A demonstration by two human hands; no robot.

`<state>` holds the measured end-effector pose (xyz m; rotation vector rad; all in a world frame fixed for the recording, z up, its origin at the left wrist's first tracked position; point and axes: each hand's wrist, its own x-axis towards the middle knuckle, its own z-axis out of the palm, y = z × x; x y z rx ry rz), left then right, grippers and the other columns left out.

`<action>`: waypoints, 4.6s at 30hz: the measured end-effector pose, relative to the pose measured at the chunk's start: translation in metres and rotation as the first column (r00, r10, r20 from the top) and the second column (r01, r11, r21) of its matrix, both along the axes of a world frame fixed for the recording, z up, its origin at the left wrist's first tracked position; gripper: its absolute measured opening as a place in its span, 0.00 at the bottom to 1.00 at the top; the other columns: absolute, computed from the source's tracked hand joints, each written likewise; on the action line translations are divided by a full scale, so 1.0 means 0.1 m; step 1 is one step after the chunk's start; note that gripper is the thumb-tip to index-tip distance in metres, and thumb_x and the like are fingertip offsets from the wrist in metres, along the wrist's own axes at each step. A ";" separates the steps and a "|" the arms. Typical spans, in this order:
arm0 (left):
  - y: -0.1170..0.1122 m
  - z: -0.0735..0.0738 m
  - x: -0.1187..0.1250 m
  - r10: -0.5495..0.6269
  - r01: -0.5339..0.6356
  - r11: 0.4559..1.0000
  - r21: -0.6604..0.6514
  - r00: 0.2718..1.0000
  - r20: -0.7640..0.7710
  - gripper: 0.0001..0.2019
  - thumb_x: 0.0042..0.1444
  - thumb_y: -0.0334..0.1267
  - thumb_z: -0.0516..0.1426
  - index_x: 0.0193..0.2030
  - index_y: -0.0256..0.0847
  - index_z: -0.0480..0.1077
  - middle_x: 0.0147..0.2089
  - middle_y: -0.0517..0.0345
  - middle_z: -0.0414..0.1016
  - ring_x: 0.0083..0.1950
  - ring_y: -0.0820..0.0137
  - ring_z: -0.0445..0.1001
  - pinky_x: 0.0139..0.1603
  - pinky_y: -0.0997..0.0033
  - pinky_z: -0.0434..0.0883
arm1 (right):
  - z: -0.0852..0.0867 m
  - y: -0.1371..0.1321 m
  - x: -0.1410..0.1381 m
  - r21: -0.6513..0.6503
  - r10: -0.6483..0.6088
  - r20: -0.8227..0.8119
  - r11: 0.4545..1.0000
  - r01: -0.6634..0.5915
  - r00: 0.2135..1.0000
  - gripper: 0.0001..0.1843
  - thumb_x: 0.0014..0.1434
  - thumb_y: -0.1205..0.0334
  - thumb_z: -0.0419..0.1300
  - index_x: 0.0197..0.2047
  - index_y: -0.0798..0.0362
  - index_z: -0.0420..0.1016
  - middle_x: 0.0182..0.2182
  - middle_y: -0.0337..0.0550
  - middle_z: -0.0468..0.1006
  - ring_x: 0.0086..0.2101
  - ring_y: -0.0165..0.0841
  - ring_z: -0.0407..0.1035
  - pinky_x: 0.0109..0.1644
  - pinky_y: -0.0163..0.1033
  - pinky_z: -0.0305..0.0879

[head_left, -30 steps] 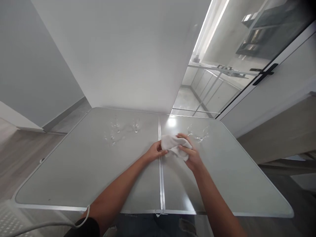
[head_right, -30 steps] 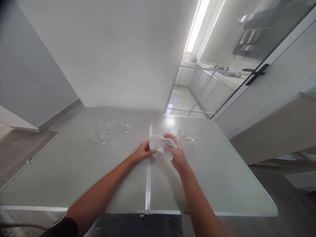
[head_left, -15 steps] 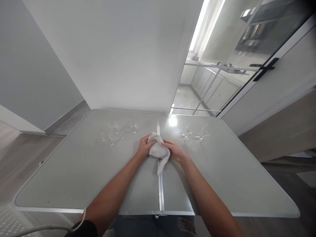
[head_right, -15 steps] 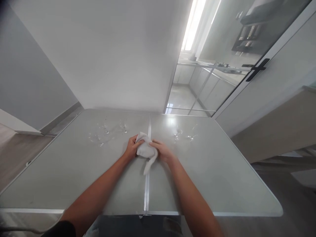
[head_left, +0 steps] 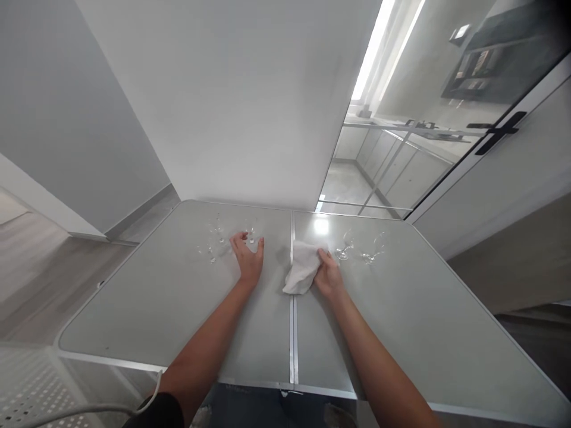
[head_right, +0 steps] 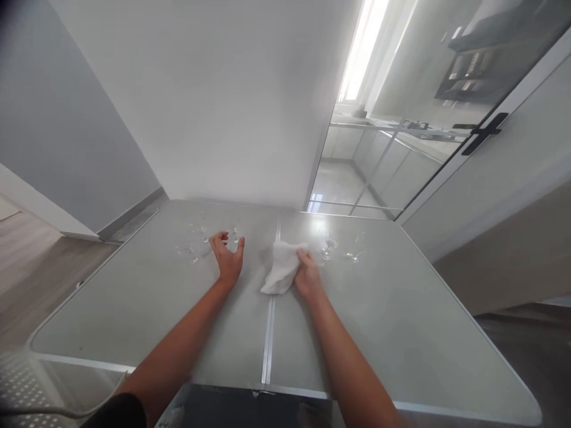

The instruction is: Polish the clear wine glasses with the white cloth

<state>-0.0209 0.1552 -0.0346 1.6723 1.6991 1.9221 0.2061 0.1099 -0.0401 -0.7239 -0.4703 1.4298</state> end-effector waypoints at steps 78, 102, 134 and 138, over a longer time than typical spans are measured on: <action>-0.02 -0.33 0.22 -0.530 0.536 0.830 -0.154 0.670 -0.519 0.28 0.56 0.59 0.62 0.58 0.46 0.76 0.25 0.59 0.76 0.26 0.73 0.72 0.30 0.75 0.63 | 0.31 -0.17 -0.03 0.271 -0.077 0.791 0.933 -0.236 0.607 0.22 0.67 0.46 0.53 0.58 0.46 0.74 0.43 0.42 0.75 0.43 0.37 0.68 0.52 0.41 0.63; -0.03 -0.34 0.22 -0.549 0.559 0.819 -0.131 0.696 -0.463 0.30 0.56 0.60 0.62 0.60 0.45 0.75 0.25 0.62 0.75 0.24 0.75 0.70 0.30 0.76 0.64 | 0.37 -0.26 -0.07 0.284 -0.164 0.739 0.956 -0.081 0.654 0.28 0.65 0.42 0.56 0.65 0.42 0.65 0.36 0.39 0.72 0.33 0.34 0.67 0.41 0.39 0.66; -0.01 -0.31 0.23 -0.679 0.694 0.692 -0.200 0.531 -0.507 0.16 0.66 0.51 0.56 0.42 0.40 0.75 0.27 0.58 0.75 0.29 0.71 0.72 0.33 0.73 0.65 | 0.18 -0.05 -0.07 0.151 0.013 0.092 0.988 -0.027 0.996 0.14 0.65 0.54 0.60 0.52 0.48 0.77 0.49 0.40 0.81 0.49 0.35 0.75 0.55 0.41 0.72; -0.01 -0.27 0.21 -0.769 0.766 0.600 -0.232 0.471 -0.432 0.18 0.67 0.50 0.54 0.31 0.40 0.71 0.24 0.60 0.71 0.26 0.73 0.69 0.31 0.73 0.62 | 0.18 -0.09 -0.13 0.076 0.186 0.051 0.979 -0.189 0.981 0.15 0.67 0.53 0.56 0.50 0.49 0.78 0.48 0.41 0.82 0.48 0.38 0.75 0.52 0.45 0.74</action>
